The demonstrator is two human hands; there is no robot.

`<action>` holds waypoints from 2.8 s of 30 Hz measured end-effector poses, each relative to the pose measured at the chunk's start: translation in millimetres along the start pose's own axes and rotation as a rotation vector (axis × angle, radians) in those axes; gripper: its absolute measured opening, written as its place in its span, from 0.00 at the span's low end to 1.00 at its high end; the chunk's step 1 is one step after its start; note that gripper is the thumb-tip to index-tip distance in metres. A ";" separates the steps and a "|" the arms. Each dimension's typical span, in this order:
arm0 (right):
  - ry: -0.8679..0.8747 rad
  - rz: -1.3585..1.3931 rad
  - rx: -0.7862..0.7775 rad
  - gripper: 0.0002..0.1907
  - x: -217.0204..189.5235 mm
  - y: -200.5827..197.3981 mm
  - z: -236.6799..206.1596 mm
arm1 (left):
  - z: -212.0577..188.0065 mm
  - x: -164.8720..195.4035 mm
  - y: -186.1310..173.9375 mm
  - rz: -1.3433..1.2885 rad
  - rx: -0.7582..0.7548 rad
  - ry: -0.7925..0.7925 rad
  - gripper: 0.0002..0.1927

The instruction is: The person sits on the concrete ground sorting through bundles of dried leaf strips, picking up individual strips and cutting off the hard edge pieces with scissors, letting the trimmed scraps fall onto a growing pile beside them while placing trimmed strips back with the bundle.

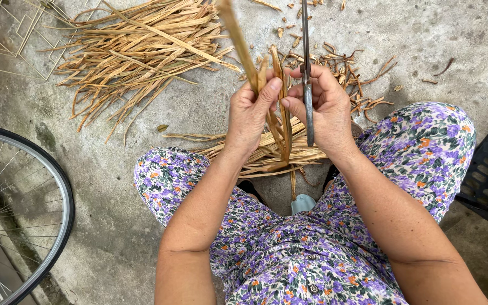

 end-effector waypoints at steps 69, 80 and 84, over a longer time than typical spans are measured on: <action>-0.027 -0.148 -0.021 0.33 -15.9 -9.5 3.1 | 3.6 22.7 6.0 -0.115 -0.097 -0.033 0.10; -0.090 -0.611 -0.126 0.42 -16.5 12.9 -3.2 | 9.5 28.5 -17.3 -0.228 0.040 0.079 0.11; -0.066 -0.632 -0.106 0.42 -17.5 14.4 -2.9 | 8.7 26.8 -17.2 -0.219 0.037 0.074 0.11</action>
Point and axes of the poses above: each hand's wrist, its own z-axis towards the middle knuckle, its own y-axis out of the palm, x = y × z, the point moved 9 cm from there along z, towards the middle knuckle, and after that the axes turned 4 degrees about -y, right-handed, at the moved point
